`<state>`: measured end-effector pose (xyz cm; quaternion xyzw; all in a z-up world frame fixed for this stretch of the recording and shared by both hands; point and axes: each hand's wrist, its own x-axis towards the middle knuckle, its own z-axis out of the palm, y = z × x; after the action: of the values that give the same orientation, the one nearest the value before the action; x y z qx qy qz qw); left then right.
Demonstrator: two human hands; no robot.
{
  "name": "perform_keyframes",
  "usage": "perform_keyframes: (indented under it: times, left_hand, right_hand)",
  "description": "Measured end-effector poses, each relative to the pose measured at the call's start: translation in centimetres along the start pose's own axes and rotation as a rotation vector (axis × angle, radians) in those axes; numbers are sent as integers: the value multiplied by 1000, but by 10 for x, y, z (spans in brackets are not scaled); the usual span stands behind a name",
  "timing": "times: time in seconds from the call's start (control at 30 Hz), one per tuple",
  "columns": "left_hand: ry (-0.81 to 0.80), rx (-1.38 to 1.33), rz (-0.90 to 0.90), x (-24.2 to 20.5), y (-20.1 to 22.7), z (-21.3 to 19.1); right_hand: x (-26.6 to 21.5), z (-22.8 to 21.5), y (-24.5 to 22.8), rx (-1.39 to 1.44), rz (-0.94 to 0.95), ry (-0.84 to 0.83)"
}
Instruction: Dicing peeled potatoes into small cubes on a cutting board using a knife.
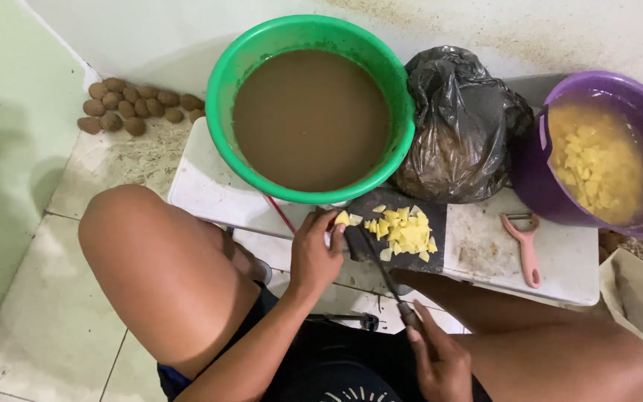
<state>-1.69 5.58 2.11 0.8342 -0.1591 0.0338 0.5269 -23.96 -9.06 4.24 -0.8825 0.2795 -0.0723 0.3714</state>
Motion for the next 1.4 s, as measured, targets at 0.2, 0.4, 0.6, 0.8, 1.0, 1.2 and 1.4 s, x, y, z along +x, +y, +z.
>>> perform_keyframes:
  times: [0.2, 0.4, 0.6, 0.8, 1.0, 1.2, 1.4]
  left_hand:
    - [-55, -96, -152, -1, -12, -3]
    - [-126, -85, -197, 8, -1, -7]
    - [-189, 40, -31, 11, -3, 20]
    - [-87, 213, 166, 11, -14, 42]
    - [-80, 195, 191, 12, -24, 37]
    - [-95, 220, 221, 11, -21, 36]
    - [-70, 190, 243, 6, -17, 30]
  right_hand:
    - [23, 13, -25, -95, -16, -113]
    - [31, 11, -24, -20, 70, 14]
    - [18, 9, -26, -11, 173, 83]
    - [14, 9, -15, -28, 48, 130]
    - [15, 19, -24, -14, 68, 77]
    - [11, 38, -16, -46, 38, 113]
    - [13, 80, 87, 209, -280, 250]
